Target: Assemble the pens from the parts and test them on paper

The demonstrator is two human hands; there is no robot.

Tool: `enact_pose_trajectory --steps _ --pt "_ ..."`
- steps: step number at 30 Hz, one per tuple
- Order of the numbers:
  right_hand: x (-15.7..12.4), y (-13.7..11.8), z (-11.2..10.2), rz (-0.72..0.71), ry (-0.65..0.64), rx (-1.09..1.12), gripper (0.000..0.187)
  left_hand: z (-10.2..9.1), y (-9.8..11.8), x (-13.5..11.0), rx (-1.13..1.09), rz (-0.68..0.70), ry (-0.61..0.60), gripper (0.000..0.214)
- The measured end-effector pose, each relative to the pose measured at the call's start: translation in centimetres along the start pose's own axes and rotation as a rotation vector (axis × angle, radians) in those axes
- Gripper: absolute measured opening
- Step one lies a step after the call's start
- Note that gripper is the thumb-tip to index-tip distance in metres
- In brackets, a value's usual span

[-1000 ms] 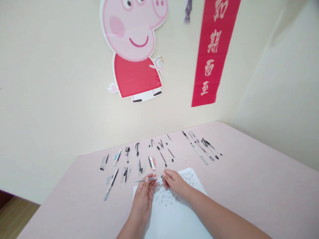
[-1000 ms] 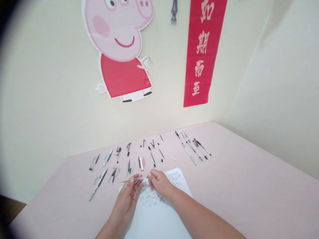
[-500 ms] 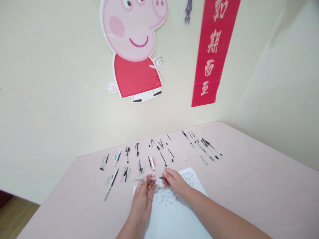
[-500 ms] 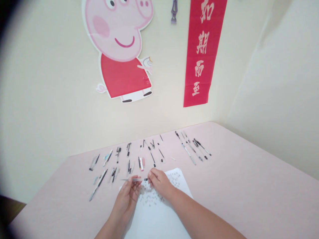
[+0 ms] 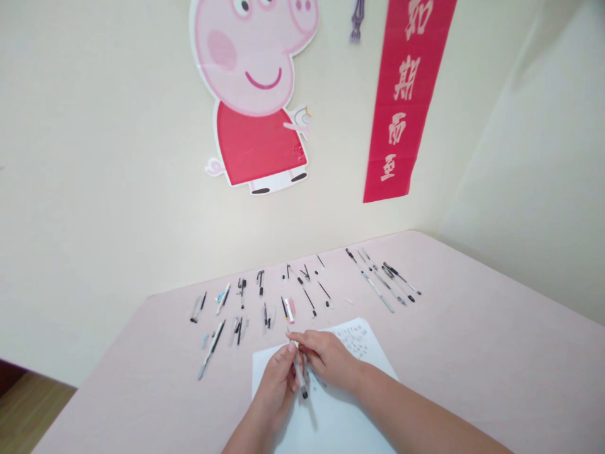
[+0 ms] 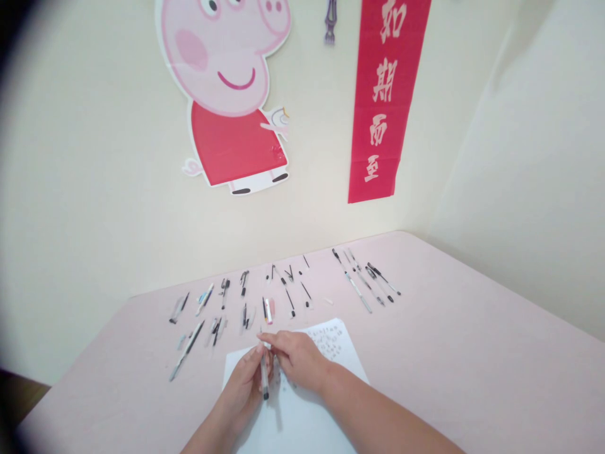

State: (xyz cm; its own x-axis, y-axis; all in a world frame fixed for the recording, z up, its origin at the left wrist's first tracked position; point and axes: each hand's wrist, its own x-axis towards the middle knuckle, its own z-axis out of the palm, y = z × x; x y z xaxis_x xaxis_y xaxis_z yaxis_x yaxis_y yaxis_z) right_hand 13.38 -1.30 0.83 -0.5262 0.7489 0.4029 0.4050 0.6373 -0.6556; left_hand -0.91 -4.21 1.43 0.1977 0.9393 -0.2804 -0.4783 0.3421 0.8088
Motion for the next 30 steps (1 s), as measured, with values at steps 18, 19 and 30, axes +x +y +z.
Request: enact_pose_trajectory --steps 18,19,30 --pt "0.0 -0.4 -0.5 0.113 0.100 0.064 0.022 -0.4 0.1 0.2 0.186 0.103 0.079 0.037" --pt "-0.1 -0.4 -0.5 0.122 0.117 0.083 0.021 -0.6 0.5 0.2 0.244 0.144 0.103 0.033" --pt "-0.1 0.5 0.3 0.273 0.230 0.364 0.034 -5.2 3.9 -0.3 0.873 0.540 0.353 0.018"
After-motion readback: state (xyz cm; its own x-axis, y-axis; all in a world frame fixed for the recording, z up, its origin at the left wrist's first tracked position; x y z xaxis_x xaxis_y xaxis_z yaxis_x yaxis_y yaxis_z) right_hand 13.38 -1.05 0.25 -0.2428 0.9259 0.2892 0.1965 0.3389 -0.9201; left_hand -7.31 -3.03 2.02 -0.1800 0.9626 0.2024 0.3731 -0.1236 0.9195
